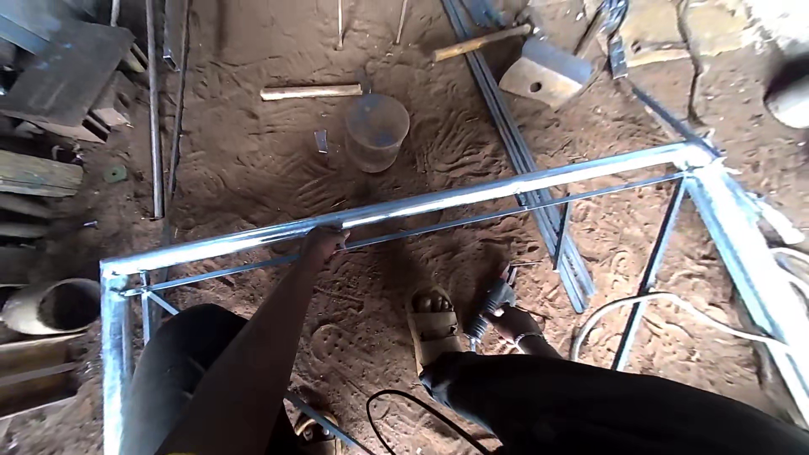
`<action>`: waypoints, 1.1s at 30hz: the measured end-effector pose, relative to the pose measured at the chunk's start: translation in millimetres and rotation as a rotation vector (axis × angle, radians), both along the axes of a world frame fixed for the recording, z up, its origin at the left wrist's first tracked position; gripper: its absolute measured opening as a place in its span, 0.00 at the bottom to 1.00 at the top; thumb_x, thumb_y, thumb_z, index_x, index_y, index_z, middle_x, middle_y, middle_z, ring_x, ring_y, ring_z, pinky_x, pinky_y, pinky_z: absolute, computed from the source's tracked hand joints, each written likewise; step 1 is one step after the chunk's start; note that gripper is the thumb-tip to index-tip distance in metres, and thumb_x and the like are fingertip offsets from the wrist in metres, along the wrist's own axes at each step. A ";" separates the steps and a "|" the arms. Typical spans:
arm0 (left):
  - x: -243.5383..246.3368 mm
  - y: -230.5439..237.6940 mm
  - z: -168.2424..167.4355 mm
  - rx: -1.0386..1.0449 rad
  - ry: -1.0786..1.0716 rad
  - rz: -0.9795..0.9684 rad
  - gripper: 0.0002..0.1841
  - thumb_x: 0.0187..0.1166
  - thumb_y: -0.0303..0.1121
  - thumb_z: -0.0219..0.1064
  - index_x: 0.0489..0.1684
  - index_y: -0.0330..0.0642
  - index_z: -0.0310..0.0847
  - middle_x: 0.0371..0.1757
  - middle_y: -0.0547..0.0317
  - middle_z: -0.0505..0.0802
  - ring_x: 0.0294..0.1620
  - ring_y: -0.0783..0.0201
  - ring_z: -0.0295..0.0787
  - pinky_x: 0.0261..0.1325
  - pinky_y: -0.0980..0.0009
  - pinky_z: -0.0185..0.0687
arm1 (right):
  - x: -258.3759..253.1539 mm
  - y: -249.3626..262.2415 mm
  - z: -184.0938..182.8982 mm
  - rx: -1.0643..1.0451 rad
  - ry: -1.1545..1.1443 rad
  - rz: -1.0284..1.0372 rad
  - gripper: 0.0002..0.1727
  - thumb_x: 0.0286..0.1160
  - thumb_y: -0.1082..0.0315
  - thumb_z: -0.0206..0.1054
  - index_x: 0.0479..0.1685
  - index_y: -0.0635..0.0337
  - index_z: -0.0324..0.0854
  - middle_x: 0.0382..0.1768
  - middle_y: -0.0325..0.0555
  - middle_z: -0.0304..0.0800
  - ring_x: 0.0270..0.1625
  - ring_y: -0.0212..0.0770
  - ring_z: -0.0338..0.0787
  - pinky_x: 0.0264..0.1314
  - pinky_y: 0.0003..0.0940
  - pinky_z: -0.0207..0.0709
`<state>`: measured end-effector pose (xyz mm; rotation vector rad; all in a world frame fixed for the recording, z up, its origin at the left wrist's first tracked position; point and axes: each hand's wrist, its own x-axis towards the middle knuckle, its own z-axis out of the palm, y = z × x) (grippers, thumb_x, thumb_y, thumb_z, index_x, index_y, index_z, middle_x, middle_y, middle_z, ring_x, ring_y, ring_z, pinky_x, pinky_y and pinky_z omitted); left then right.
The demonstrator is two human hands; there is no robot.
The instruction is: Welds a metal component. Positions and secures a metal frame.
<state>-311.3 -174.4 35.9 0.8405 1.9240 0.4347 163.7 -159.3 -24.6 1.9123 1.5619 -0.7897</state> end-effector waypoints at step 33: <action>11.0 0.9 -12.7 -0.010 0.176 0.165 0.28 0.71 0.63 0.76 0.47 0.44 0.93 0.53 0.47 0.95 0.63 0.44 0.88 0.70 0.32 0.71 | -6.9 10.4 -3.6 -0.030 -0.047 0.042 0.37 0.79 0.37 0.67 0.63 0.67 0.84 0.55 0.68 0.92 0.62 0.66 0.91 0.67 0.66 0.79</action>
